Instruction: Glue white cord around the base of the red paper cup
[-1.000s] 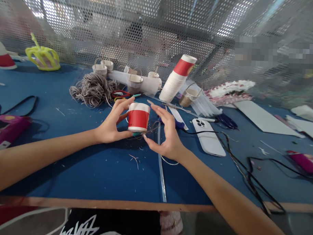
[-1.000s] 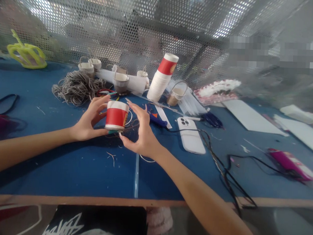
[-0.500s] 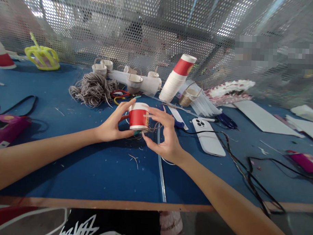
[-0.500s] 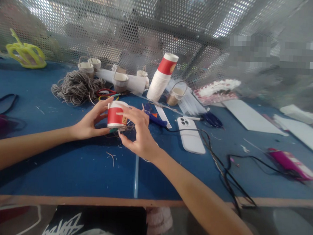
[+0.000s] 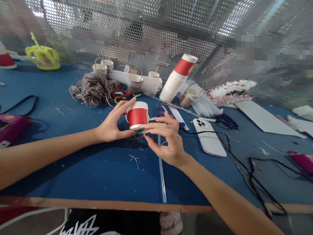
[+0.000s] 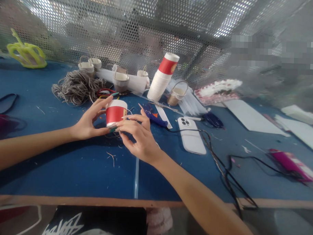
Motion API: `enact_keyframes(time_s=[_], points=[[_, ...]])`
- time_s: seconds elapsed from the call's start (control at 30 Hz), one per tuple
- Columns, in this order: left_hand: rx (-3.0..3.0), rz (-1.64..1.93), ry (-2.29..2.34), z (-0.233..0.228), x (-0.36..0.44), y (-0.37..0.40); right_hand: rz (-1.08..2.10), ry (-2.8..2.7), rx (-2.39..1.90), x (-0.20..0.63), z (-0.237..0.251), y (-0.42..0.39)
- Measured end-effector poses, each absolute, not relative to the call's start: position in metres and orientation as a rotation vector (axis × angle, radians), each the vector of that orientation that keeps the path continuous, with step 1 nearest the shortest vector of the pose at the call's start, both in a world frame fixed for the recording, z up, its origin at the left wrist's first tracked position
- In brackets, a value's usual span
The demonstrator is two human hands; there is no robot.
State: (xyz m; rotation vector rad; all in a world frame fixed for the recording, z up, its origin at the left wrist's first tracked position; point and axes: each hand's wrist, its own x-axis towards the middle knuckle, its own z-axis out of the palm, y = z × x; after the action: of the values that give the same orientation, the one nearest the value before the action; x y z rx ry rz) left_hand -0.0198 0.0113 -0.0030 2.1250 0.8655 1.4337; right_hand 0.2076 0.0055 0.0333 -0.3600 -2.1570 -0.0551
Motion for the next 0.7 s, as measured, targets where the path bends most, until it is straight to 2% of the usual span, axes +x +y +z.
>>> enact_keyframes(time_s=[0.7], points=[[1.850, 1.362, 0.805, -0.0069, -0.0190, 0.0101, -0.160, -2.011, -0.407, 0.2086, 0.0318, 0.0072]])
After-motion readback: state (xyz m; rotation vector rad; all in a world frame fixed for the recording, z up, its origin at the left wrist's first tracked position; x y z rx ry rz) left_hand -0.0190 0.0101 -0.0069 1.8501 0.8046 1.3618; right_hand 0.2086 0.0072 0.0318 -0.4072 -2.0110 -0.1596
